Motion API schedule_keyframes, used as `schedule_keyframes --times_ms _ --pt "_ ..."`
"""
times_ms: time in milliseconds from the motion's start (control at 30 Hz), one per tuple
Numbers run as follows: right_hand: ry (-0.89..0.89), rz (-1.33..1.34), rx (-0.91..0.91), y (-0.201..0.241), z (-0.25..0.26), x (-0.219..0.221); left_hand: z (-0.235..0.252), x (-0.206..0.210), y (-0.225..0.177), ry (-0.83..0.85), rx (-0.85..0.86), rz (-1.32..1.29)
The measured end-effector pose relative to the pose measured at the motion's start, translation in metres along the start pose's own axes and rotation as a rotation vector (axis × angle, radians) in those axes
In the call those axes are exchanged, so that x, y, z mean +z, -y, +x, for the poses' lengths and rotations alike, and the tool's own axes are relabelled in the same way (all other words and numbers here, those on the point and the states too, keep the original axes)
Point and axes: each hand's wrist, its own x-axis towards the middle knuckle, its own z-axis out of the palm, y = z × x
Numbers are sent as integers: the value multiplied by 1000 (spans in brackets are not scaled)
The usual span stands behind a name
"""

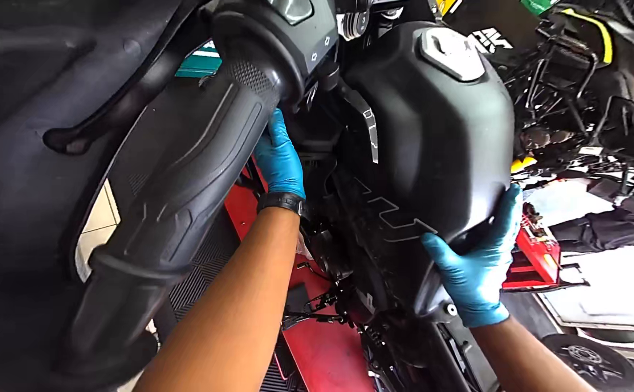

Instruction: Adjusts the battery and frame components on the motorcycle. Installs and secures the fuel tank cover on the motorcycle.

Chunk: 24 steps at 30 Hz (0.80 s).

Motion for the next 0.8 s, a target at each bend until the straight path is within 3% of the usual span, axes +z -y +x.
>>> schedule_keyframes --times_ms 67,133,300,367,500,700,800 --pt "1 5 -12 -1 1 0 -7 -14 11 113 42 -48" --pt "6 1 -24 0 0 -1 -31 -31 25 143 -43 -29" --pt "12 -20 -28 -1 1 -3 -65 -51 93 99 -660 -158" --pt "14 -45 -16 -3 0 -3 -59 -55 115 113 -764 -195" --pt "3 -5 -34 -6 0 0 -35 -51 145 114 -609 7" --pt "0 44 -56 -7 2 3 -12 -31 168 55 -584 -117" --pt "-4 57 -47 -7 2 4 -8 -28 184 90 -539 -44"
